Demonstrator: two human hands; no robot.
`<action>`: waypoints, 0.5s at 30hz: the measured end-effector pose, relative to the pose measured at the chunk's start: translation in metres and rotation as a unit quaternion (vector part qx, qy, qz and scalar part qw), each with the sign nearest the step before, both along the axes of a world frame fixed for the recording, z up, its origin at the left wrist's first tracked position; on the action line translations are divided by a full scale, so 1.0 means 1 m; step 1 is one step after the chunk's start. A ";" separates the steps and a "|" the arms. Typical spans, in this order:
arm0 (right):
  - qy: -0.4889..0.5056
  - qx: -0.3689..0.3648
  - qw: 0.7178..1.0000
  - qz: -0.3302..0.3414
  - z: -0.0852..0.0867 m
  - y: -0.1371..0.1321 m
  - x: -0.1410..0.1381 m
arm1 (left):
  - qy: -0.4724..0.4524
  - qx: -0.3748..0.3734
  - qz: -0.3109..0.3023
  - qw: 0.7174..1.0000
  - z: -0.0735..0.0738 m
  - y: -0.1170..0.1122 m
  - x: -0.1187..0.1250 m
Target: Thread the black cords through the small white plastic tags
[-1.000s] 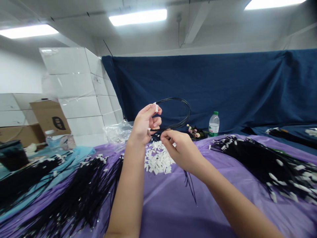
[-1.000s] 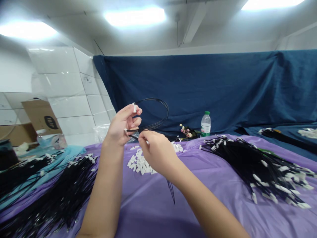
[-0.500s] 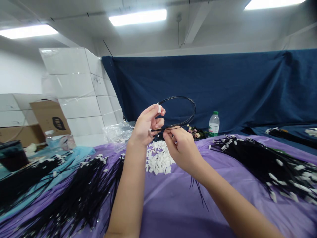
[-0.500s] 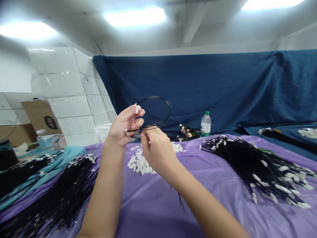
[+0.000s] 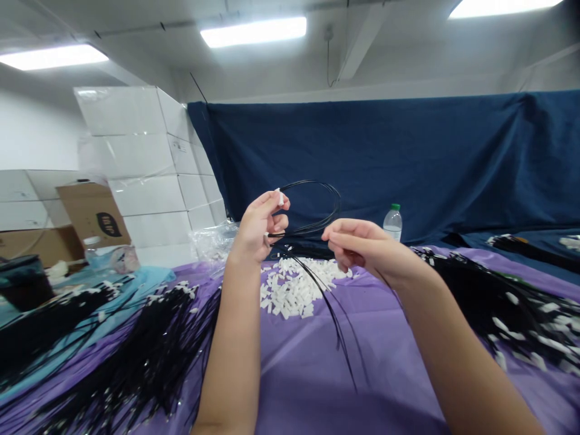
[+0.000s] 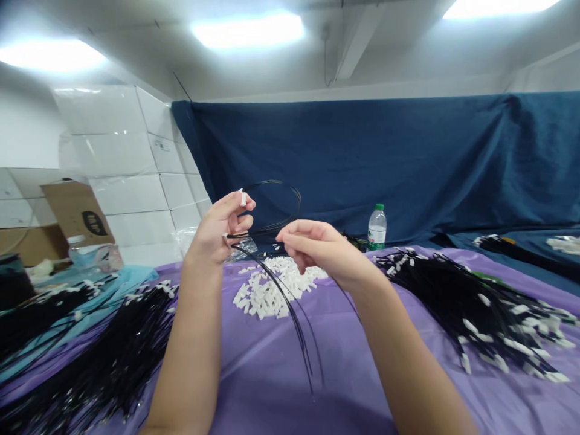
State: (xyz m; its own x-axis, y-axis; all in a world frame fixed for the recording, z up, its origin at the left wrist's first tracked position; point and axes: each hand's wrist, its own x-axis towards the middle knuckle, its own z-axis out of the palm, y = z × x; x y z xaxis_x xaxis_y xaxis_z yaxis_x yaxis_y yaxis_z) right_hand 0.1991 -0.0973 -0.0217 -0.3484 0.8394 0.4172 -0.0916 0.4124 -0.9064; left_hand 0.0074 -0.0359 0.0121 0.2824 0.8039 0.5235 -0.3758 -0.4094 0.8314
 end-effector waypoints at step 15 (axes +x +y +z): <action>0.159 0.169 0.951 -0.203 0.007 0.018 0.022 | 0.009 -0.005 0.075 0.997 -0.001 0.005 0.000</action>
